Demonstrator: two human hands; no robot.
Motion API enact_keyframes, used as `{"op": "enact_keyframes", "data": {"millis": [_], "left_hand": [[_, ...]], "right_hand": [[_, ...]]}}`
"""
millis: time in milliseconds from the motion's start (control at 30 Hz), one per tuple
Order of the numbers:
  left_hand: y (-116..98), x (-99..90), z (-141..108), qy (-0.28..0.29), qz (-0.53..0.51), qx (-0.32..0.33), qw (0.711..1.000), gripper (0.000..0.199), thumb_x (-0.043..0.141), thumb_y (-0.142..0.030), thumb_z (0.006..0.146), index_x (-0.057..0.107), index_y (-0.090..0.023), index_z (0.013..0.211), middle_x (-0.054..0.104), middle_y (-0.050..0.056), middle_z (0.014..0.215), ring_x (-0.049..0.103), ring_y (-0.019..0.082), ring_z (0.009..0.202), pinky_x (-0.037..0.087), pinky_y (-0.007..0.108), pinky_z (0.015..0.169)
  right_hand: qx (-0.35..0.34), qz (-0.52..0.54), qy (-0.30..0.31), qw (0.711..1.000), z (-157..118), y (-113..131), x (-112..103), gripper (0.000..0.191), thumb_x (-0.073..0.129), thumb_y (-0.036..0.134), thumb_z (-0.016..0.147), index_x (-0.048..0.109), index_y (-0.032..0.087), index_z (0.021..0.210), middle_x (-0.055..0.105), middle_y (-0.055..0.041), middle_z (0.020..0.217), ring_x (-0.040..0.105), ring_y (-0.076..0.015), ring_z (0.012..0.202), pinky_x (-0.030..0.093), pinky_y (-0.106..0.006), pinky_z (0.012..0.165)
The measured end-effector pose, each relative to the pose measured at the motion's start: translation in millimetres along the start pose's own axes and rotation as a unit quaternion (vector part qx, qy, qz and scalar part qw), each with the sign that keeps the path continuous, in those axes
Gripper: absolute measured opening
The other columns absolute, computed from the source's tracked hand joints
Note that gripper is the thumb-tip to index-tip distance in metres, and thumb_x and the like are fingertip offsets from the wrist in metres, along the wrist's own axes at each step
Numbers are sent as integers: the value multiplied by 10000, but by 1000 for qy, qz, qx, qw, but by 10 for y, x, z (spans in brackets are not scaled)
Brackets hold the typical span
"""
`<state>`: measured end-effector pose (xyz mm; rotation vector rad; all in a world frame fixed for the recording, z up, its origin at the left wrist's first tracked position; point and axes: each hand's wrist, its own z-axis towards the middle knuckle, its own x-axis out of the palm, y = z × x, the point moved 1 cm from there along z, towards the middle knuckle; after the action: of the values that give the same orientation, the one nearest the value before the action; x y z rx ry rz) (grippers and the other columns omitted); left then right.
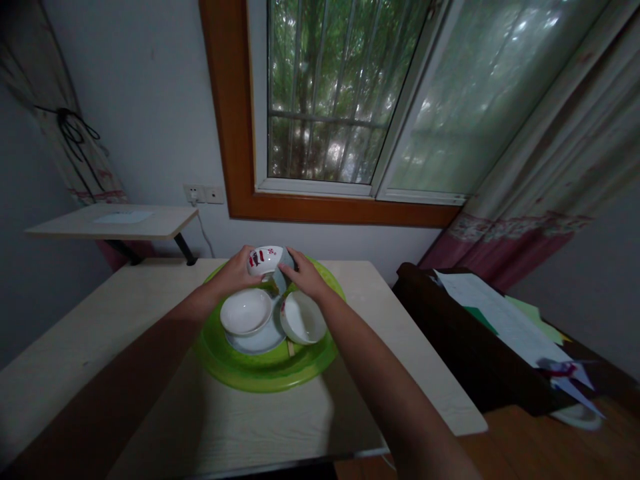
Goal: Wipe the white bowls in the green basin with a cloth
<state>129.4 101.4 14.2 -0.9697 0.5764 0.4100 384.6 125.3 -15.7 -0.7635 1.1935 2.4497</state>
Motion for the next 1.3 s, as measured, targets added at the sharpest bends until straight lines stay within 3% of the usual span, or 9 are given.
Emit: {"op": "enact_keyframes", "data": {"millis": [100,300,500,733,933,1133,1300], "left_hand": [[31,10,3,14,0,0,1000,582,910,-293,689,561,-244,1153,722,57,1079,715,291,1013,568,414,885],[81,38,-12,31,42,23,998,523,873,-248,705,539,-259,1107,696,27,1044,690,265,951,546,383,845],[68,53,-11,32,47,24,998,500,859,-249,707,549,-263,1099,698,21,1042,702,273,955,553,390,855],[49,30,5,-3,8,-1,1000,536,884,-315,735,552,-250,1151,718,50,1088,719,282,1001,576,400,863],[63,-5,54,-72,-20,-38,996,593,894,-317,734,497,-243,1168,730,72,1098,725,287,1027,575,408,888],[57,-2,58,-67,-12,-36,997,594,897,-335,730,495,-249,1158,725,85,1128,724,291,1026,572,410,880],[31,6,36,-28,-3,-11,1000,554,888,-313,729,517,-243,1135,732,74,1103,725,280,1002,576,398,861]], "right_hand": [[-14,-16,-3,1000,-9,20,-24,680,654,606,1065,617,225,1628,666,-185,1582,646,-365,1436,494,-596,1256],[-103,-81,-4,991,-56,250,-11,626,613,464,1082,581,198,1647,630,-195,1595,600,-350,1477,466,-586,1294],[-119,-106,9,987,-72,393,31,618,601,380,1081,547,243,1682,584,-170,1643,556,-344,1525,434,-589,1330],[-65,-61,-3,996,-18,222,34,691,638,512,1097,495,255,1722,585,-177,1654,561,-345,1529,425,-581,1327],[-33,-32,40,998,-34,88,104,815,475,660,1150,297,218,1810,465,-199,1763,411,-344,1660,315,-617,1378],[-42,-56,54,996,-55,57,110,888,407,748,1143,231,213,1830,328,-193,1839,267,-332,1733,241,-604,1415],[-80,-100,55,990,-74,200,74,768,423,643,1174,257,279,1830,273,-133,1874,288,-321,1729,269,-608,1412]]}}
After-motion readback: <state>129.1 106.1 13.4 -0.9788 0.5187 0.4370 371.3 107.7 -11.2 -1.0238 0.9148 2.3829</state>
